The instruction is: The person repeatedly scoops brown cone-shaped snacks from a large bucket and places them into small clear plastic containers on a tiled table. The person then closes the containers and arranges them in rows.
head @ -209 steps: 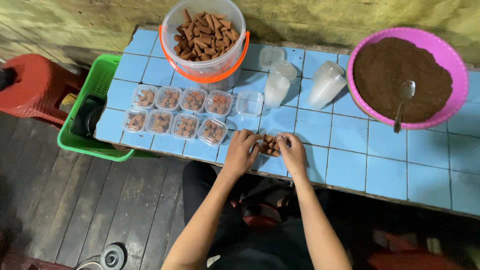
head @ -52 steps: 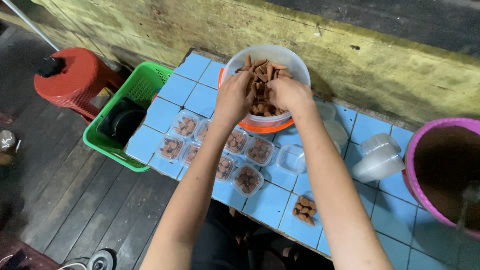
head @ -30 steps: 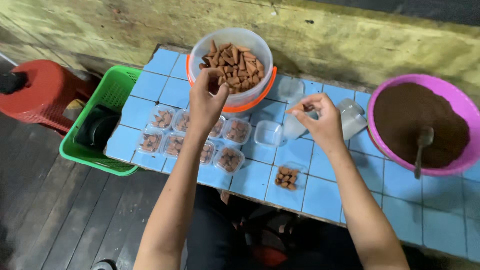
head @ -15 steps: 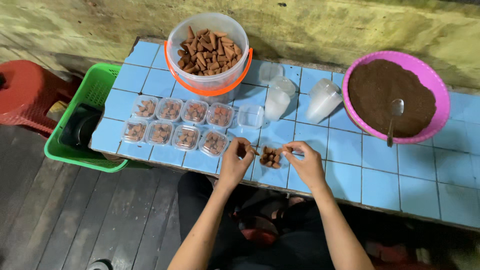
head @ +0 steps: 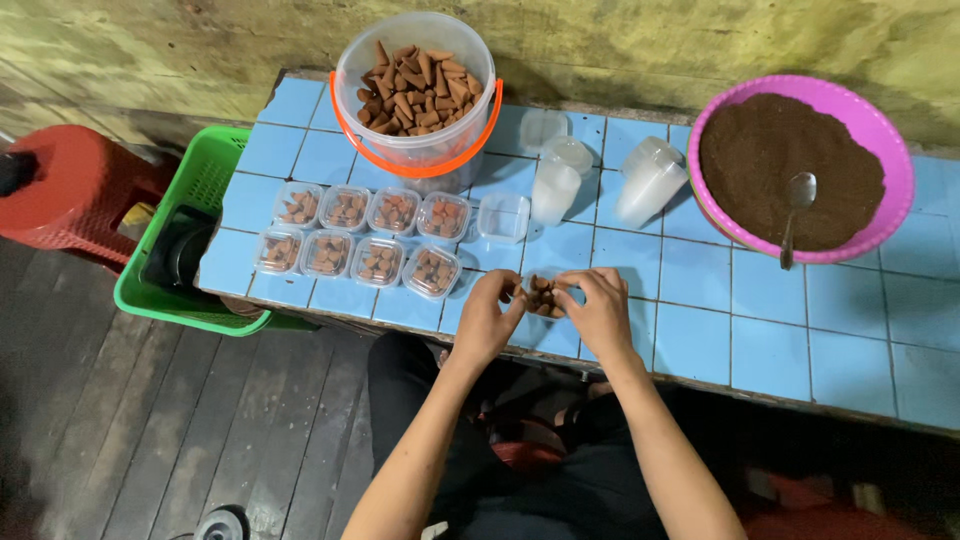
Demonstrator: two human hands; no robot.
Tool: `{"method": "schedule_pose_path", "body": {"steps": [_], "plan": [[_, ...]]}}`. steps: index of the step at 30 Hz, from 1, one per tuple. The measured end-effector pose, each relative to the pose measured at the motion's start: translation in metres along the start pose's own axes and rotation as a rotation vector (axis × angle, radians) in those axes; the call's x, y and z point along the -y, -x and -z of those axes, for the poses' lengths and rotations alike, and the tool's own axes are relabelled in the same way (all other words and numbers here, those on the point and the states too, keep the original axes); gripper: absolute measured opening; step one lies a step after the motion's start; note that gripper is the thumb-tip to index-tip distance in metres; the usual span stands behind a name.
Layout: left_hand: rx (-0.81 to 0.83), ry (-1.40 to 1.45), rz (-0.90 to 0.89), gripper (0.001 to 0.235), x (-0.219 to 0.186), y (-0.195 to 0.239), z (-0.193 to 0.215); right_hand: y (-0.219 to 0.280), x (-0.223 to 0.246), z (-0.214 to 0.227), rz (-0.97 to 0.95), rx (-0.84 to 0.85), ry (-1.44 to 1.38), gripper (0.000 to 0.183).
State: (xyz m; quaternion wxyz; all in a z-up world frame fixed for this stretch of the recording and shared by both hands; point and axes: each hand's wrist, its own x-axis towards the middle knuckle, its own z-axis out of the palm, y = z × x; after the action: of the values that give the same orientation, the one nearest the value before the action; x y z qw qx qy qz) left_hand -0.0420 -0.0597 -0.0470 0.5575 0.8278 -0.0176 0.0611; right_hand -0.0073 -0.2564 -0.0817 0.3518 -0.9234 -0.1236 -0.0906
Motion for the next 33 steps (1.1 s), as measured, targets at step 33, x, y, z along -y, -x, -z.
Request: {"method": "schedule_pose_path", "body": {"steps": [33], "plan": [[0.129, -0.700, -0.569, 0.021, 0.052, -0.035, -0.042, 0.010, -0.030, -0.036, -0.240, -0.063, -0.454, 0.015]]}}
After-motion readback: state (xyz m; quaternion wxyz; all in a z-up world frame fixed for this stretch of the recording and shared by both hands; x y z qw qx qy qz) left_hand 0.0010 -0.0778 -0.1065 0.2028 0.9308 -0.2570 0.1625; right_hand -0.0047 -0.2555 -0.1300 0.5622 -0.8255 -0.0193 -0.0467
